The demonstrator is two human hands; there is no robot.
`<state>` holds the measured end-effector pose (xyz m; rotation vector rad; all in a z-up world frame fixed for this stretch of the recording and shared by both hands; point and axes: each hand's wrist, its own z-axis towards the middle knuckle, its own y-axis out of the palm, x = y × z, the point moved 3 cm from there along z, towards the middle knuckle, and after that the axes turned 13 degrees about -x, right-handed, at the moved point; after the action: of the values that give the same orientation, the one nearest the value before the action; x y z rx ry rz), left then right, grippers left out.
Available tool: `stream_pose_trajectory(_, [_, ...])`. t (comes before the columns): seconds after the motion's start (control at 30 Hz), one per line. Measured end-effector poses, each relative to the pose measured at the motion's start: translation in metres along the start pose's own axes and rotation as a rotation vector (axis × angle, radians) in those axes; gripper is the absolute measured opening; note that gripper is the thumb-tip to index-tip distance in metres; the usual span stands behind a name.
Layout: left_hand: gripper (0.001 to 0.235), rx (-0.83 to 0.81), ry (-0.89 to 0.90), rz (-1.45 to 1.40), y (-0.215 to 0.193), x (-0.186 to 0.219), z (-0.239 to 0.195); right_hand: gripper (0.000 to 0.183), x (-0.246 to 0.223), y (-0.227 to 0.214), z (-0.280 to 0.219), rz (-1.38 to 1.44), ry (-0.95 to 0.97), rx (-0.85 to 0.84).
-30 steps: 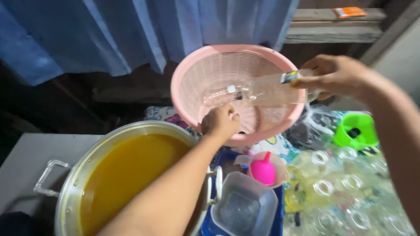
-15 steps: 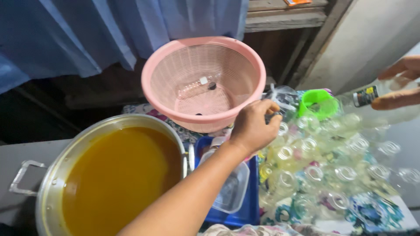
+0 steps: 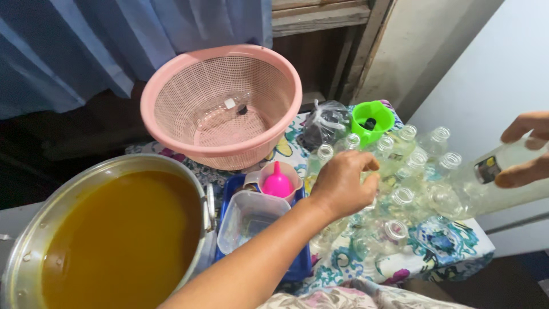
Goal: The person removes plastic bottles from a pink colander and places them on a table. The person then picks up black bottle caps from the colander and places them into a green bowl. The person then picks up a pink funnel and places it into a clear plastic container.
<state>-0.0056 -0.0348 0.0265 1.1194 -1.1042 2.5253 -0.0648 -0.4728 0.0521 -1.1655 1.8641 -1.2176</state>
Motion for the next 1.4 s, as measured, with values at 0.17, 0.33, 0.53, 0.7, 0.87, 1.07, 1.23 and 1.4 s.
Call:
stream_pose_trajectory(0.17, [0.014,-0.075,-0.040,-0.008,0.024,0.010,-0.012,0.106,-0.066,0.016,-0.055,-0.223,0.151,-0.246])
stream_pose_trajectory(0.33, [0.016,-0.127,-0.077,0.007,0.035,0.014,-0.014,0.094,-0.136,0.053,-0.092,-0.252,0.082,-0.357])
stream_pose_trajectory(0.53, [0.019,-0.154,-0.092,0.016,0.043,0.015,-0.017,0.085,-0.174,0.102,-0.107,-0.191,0.070,-0.293])
stream_pose_trajectory(0.7, [0.022,-0.191,-0.103,0.038,0.050,0.010,-0.025,0.086,-0.175,0.127,-0.105,-0.154,0.049,-0.239])
stream_pose_trajectory(0.87, [0.018,-0.197,-0.090,0.052,0.054,0.006,-0.034,0.087,-0.181,0.130,-0.107,-0.117,0.035,-0.177])
stream_pose_trajectory(1.07, [0.017,-0.135,-0.037,0.034,0.044,0.004,-0.032,0.076,-0.190,0.084,-0.117,-0.165,0.089,-0.177])
stream_pose_trajectory(1.23, [0.014,-0.055,-0.056,0.067,0.014,-0.002,-0.021,0.067,-0.213,0.023,-0.114,-0.072,-0.021,0.021])
stream_pose_trajectory(1.4, [0.012,0.179,-0.018,0.182,-0.042,-0.029,-0.007,0.062,-0.261,-0.021,-0.089,0.056,-0.187,0.063])
